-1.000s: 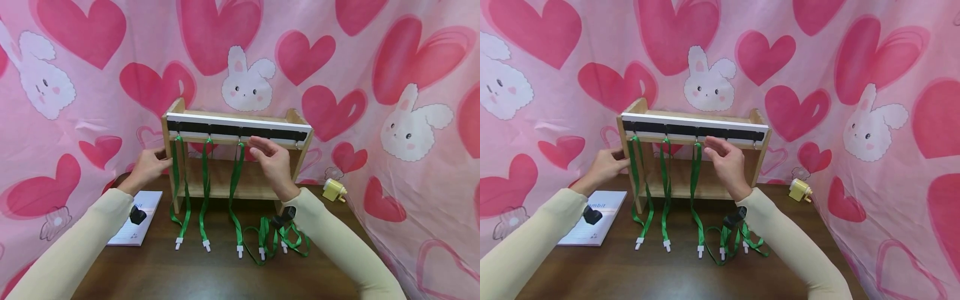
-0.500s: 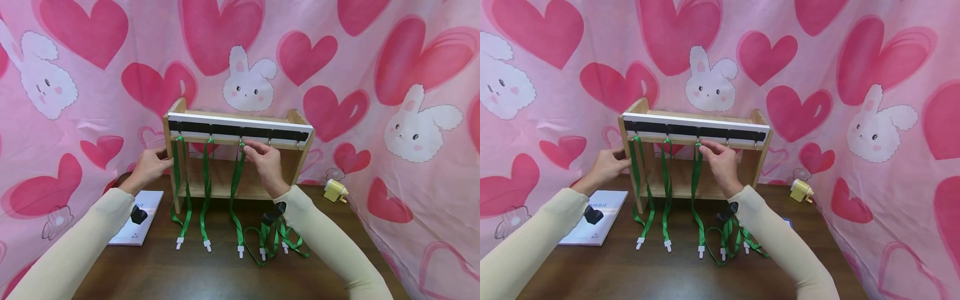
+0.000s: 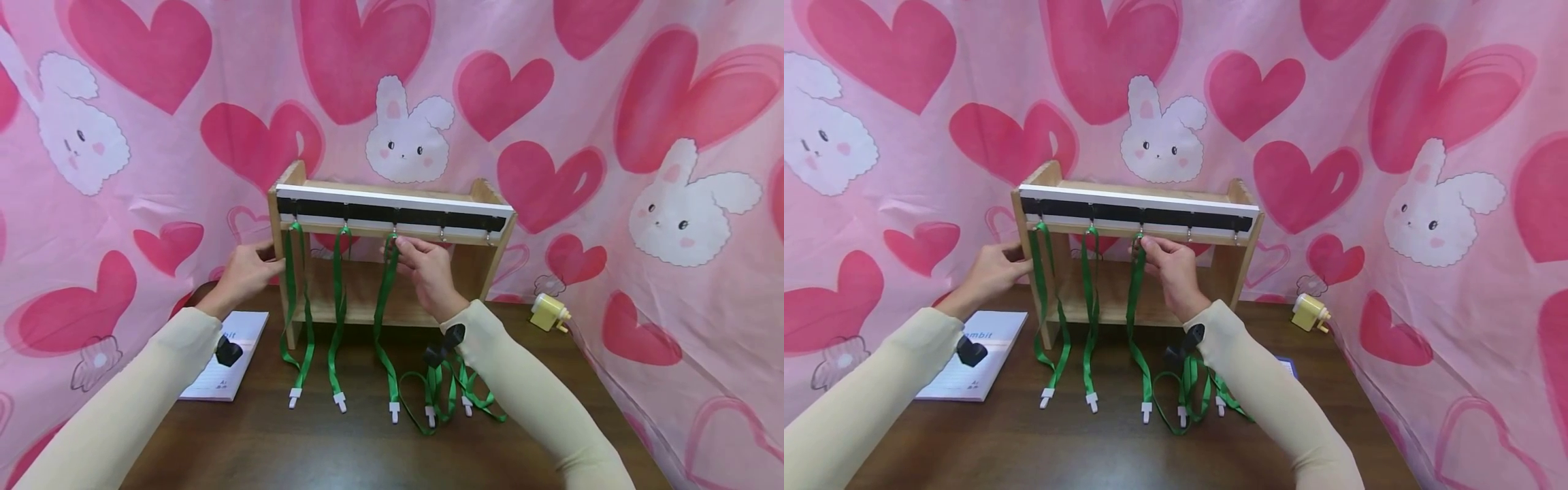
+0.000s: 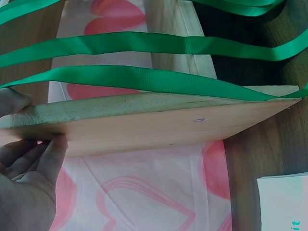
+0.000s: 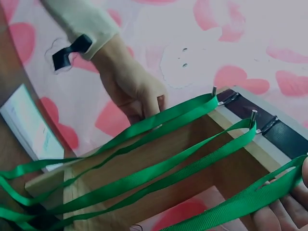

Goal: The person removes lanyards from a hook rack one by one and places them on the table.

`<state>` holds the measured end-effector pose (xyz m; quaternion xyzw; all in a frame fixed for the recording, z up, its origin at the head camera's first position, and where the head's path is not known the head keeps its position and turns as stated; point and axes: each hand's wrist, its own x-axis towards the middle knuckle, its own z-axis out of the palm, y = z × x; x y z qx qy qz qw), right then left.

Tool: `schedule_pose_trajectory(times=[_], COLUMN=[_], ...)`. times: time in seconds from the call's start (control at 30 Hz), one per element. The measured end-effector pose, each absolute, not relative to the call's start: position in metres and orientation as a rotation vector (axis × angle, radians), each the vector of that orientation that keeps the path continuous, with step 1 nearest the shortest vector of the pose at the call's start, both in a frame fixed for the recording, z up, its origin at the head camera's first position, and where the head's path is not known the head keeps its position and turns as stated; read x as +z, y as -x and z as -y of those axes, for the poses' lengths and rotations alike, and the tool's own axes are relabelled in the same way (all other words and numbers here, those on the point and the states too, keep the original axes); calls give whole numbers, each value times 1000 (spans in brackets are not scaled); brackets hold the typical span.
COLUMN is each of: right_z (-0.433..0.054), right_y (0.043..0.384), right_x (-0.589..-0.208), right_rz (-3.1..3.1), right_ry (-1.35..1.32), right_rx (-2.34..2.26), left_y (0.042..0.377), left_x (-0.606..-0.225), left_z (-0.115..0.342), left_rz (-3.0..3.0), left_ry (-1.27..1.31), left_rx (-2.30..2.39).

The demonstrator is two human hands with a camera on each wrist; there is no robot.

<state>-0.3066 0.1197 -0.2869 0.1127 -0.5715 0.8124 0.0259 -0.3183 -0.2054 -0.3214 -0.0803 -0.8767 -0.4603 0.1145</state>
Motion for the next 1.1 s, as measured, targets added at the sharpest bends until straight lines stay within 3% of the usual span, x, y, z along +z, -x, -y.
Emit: schedule_pose_trajectory(times=[0.5,1.1], right_z=[-119,-114], right_y=[308,296], right_x=[-295,-287], right_rz=[1809,1834], right_ry=[-578,-510], right_rx=[2564,2490], left_y=[319,320], left_x=[-322,-323], left_z=[205,206], left_rz=[2566,2554], left_ry=[232,242], left_rx=[-1366,-1353])
